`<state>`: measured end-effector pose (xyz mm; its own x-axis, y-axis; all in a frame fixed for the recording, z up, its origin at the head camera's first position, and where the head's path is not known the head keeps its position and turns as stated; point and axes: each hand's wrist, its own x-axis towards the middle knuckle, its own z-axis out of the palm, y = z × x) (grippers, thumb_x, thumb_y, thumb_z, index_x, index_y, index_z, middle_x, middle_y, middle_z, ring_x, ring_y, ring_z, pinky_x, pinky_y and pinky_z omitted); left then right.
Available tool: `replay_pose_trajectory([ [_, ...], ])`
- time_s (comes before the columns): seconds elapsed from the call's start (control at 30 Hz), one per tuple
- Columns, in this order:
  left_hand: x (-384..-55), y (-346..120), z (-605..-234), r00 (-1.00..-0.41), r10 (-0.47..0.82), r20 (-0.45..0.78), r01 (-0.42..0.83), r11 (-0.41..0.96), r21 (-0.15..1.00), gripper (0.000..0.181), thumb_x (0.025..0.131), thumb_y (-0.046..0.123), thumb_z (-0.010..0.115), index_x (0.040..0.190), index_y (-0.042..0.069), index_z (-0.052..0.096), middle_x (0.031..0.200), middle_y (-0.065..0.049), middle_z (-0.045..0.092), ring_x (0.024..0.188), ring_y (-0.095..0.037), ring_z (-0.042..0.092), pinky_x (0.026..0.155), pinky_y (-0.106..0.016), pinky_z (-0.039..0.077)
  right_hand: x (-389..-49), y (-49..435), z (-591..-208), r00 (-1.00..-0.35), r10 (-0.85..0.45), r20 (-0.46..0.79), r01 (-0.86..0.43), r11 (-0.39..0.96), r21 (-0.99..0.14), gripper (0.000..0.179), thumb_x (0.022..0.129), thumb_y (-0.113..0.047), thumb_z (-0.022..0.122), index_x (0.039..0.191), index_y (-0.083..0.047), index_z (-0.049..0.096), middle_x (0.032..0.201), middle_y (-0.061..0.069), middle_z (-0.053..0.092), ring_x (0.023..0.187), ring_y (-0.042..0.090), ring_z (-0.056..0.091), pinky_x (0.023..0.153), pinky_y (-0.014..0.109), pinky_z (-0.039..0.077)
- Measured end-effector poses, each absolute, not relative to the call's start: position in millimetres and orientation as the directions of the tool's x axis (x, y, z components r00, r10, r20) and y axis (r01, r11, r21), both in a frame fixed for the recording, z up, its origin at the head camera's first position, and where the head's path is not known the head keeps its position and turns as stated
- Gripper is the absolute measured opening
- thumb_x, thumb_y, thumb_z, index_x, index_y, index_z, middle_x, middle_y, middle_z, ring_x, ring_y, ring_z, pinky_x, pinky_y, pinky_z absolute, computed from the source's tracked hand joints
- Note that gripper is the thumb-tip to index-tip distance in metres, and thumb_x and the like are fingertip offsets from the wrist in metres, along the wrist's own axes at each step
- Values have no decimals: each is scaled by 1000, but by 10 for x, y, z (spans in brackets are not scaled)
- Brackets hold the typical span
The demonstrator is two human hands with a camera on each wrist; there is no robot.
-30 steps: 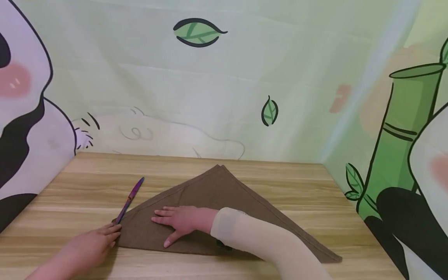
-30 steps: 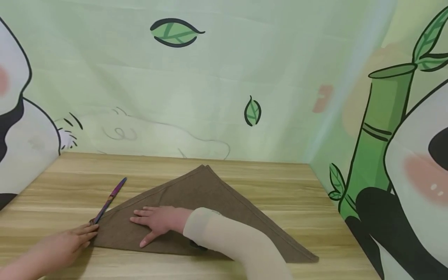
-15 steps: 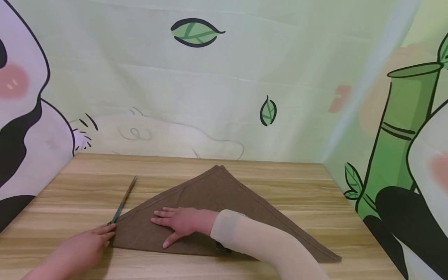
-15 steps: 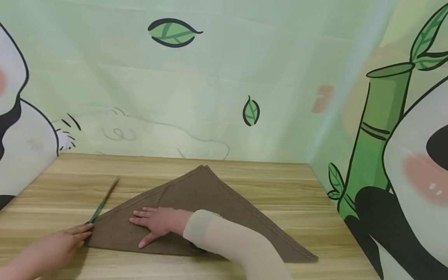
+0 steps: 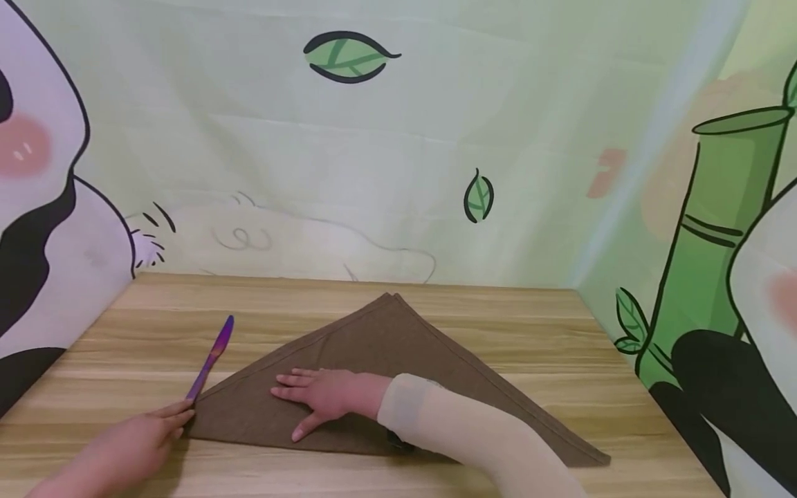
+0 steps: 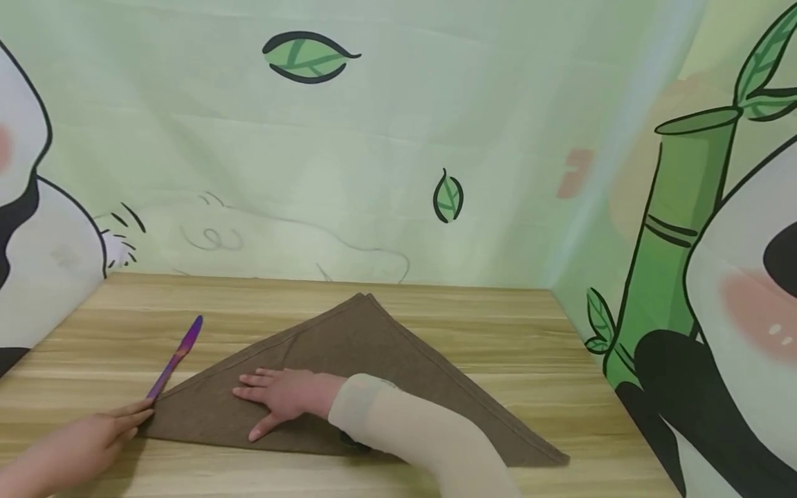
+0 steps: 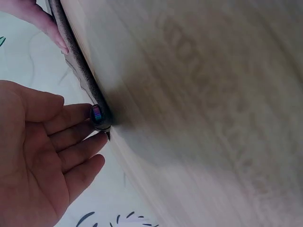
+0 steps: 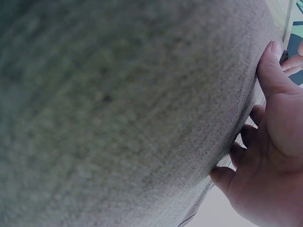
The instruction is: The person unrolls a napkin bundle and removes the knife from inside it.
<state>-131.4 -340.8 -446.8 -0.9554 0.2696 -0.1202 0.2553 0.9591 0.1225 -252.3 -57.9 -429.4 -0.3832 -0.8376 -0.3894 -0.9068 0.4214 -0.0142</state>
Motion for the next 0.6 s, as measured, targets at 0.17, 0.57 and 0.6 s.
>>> replay_pose_trajectory([
  [0.17,-1310,-3410,-4469,-943,329,-53,326,944,56,30,91,5,66,118,-7,71,130,-24,68,111,-39,71,89,-48,60,-2518,-622,-4273,-403,-827,-393,-902,431,20,85,97,-60,59,165,-28,22,174,-7,16,162,14,15,130,22,19],
  [0.57,-1253,-3212,-4429,-944,303,-133,301,953,39,31,96,12,65,120,-7,70,130,-23,69,119,-45,66,97,-56,56,-2373,-933,-4214,-380,-835,-397,-922,377,88,81,99,-66,49,165,-32,18,173,-14,13,161,4,15,128,21,25],
  [0.6,-1243,-3227,-4435,-944,306,-122,305,952,29,31,95,11,65,119,-8,70,129,-24,69,119,-45,67,96,-56,56,-2361,-943,-4230,-373,-834,-407,-925,368,96,81,99,-66,48,165,-32,17,174,-14,12,161,5,14,128,18,23],
])
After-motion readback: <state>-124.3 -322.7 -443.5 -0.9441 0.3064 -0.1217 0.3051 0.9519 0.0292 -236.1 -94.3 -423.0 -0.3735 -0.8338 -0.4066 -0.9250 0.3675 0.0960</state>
